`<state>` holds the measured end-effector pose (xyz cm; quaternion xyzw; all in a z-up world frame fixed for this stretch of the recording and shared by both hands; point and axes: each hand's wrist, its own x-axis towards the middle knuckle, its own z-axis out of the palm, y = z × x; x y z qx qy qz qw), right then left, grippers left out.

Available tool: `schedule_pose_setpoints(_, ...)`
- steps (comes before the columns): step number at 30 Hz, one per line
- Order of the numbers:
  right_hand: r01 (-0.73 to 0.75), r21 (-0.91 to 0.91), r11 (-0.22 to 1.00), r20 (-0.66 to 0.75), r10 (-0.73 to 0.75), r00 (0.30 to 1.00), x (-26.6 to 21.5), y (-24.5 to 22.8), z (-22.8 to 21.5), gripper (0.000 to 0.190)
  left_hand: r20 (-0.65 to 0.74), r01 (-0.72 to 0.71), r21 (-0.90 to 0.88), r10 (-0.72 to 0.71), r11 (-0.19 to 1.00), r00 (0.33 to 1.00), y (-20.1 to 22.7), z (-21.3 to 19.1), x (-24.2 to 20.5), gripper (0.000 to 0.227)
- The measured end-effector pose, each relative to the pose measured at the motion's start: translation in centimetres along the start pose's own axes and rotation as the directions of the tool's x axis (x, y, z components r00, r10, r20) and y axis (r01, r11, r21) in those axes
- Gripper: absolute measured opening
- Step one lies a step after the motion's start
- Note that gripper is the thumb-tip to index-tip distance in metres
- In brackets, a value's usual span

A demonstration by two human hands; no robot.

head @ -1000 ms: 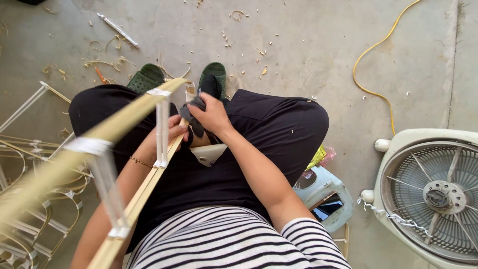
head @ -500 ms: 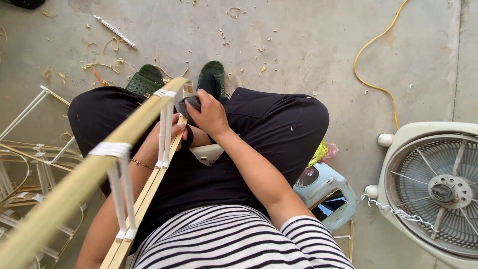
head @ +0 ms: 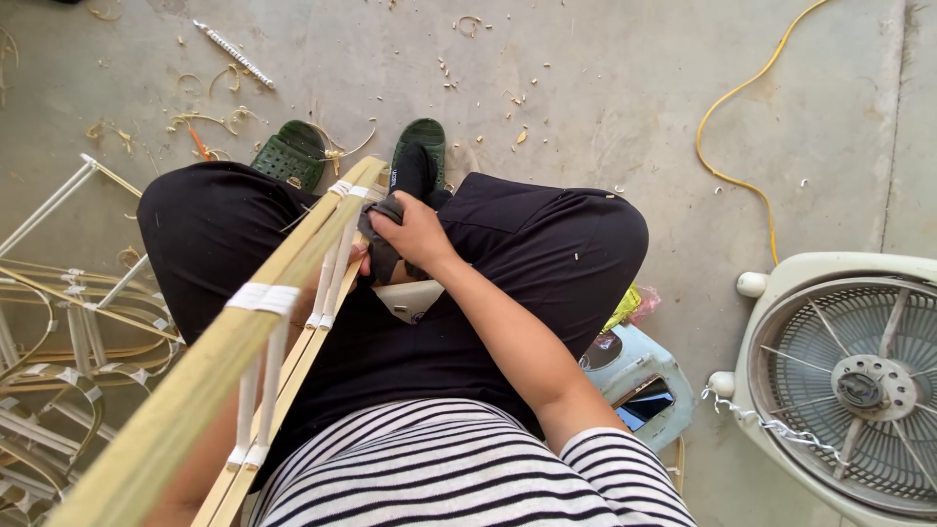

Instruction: The recorder is assembling and tying together segments of a bamboo or wooden frame, likely for furniture or a large lantern, using white plastic ties and cutting them with shears.

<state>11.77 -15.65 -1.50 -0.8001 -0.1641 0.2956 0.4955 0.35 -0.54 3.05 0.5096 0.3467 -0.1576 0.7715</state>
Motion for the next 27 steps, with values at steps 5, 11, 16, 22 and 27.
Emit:
schedule_pose_setpoints(5,0.265,-0.35,0.898,-0.151,-0.333,0.931,0.4,0.1,-1.6,0.033,-0.002,-0.081,0.074,0.081,0.994,0.997,1.3,0.7,-0.2,0.017)
schedule_pose_setpoints(11,0.007,0.828,0.56,-0.286,0.412,0.865,0.3,2.7,-13.6,0.027,0.126,-0.007,0.012,0.005,1.0,0.992,-1.2,-1.0,0.4,0.031)
schedule_pose_setpoints(16,0.371,0.908,0.195,-0.401,0.147,0.904,-10.2,2.2,-28.5,0.029,0.212,0.011,0.086,-0.029,0.996,0.977,-4.2,-2.3,3.8,0.033)
schedule_pose_setpoints(22,0.172,0.604,0.778,-0.726,0.448,0.522,-20.1,16.5,-32.1,0.033,0.204,0.23,-0.072,-0.211,0.971,0.956,-1.3,-1.7,1.2,0.029)
schedule_pose_setpoints(27,-0.144,0.424,0.894,-0.772,0.44,0.459,-25.1,30.8,-26.2,0.054,0.29,0.345,0.005,-0.332,0.938,0.898,0.4,-0.7,0.6,0.034)
